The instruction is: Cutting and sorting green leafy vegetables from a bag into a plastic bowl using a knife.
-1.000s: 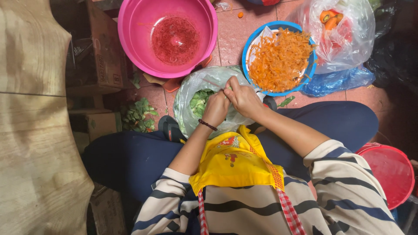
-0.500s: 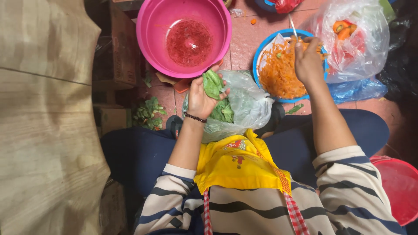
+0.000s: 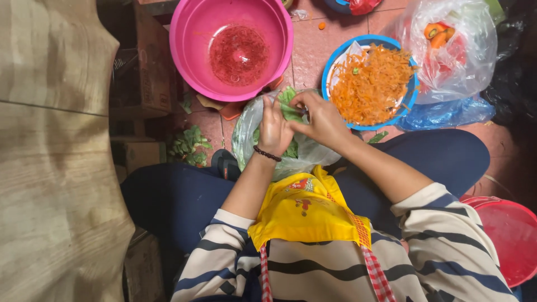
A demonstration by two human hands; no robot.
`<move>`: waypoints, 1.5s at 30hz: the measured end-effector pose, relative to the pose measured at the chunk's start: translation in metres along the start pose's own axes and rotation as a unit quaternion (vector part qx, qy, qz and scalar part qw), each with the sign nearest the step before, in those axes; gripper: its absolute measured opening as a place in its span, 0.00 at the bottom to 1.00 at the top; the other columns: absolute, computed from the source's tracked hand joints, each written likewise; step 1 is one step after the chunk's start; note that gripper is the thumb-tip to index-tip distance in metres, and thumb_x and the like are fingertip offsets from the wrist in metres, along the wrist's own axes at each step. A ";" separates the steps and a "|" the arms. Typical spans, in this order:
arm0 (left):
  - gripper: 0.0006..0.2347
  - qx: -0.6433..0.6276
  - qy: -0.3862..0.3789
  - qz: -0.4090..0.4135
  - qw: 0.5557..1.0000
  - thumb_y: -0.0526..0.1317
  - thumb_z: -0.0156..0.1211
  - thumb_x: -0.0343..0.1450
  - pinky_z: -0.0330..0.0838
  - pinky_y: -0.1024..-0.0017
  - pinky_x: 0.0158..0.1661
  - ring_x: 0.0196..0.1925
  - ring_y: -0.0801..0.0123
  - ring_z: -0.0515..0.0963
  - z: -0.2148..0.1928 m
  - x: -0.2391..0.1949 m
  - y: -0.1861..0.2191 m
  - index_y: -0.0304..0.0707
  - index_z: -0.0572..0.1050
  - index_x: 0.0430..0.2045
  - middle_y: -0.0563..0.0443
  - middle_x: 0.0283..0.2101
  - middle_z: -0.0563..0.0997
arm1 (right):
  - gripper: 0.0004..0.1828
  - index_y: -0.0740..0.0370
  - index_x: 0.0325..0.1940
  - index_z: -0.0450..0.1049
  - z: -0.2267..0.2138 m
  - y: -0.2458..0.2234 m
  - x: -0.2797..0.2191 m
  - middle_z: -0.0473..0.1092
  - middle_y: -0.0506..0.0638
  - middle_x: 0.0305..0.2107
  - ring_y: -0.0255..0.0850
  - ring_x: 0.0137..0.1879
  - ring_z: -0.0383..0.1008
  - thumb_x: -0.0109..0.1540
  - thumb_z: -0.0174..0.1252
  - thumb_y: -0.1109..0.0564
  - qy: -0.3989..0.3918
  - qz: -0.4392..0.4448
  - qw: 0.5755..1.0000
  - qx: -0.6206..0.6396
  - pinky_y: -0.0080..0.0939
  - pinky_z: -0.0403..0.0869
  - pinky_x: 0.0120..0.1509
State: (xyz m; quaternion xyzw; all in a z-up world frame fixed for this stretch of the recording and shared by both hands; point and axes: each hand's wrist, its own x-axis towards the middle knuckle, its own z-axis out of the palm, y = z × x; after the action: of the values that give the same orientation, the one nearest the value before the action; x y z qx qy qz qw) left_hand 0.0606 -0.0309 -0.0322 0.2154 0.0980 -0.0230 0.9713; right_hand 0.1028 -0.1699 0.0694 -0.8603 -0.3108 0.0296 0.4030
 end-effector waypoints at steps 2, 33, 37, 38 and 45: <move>0.33 0.002 -0.006 0.008 1.000 0.66 0.30 0.79 0.65 0.48 0.67 0.67 0.48 0.70 0.013 -0.002 0.005 0.42 0.53 0.73 0.34 0.65 0.69 | 0.22 0.52 0.48 0.77 0.001 0.017 0.002 0.76 0.50 0.33 0.45 0.35 0.77 0.53 0.74 0.49 0.004 0.056 0.997 0.050 0.46 0.74 0.37; 0.21 0.072 0.059 0.009 0.996 0.30 0.47 0.79 0.58 0.52 0.70 0.70 0.55 0.67 0.034 -0.012 0.014 0.34 0.59 0.70 0.37 0.70 0.66 | 0.14 0.57 0.29 0.70 -0.013 0.022 0.021 0.61 0.44 0.13 0.30 0.19 0.60 0.63 0.67 0.53 0.047 0.292 0.914 0.277 0.28 0.61 0.19; 0.22 0.038 0.063 -0.022 0.997 0.31 0.48 0.79 0.58 0.52 0.70 0.72 0.53 0.64 0.027 -0.011 0.017 0.36 0.59 0.70 0.38 0.70 0.65 | 0.14 0.60 0.28 0.70 -0.017 0.020 0.020 0.58 0.45 0.12 0.29 0.17 0.58 0.64 0.66 0.55 0.049 0.302 0.890 0.339 0.27 0.58 0.17; 0.21 0.047 0.062 -0.021 0.997 0.32 0.48 0.79 0.58 0.53 0.70 0.72 0.54 0.64 0.037 -0.014 0.022 0.36 0.60 0.70 0.39 0.71 0.66 | 0.14 0.60 0.28 0.70 -0.017 0.019 0.020 0.58 0.46 0.11 0.30 0.17 0.57 0.63 0.66 0.56 0.047 0.307 0.884 0.348 0.28 0.58 0.16; 0.21 -0.004 0.074 -0.036 0.997 0.37 0.49 0.80 0.61 0.48 0.69 0.71 0.47 0.66 0.022 -0.008 0.017 0.34 0.59 0.69 0.32 0.69 0.65 | 0.12 0.60 0.29 0.74 -0.016 0.019 0.020 0.66 0.48 0.13 0.32 0.21 0.64 0.59 0.71 0.56 0.003 0.224 0.941 0.252 0.31 0.64 0.24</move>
State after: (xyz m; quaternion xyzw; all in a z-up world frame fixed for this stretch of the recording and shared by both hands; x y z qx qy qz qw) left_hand 0.0585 -0.0248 -0.0038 0.2084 0.1776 -0.0416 0.9609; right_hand 0.1335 -0.1785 0.0709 -0.7780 -0.0912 0.1942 0.5905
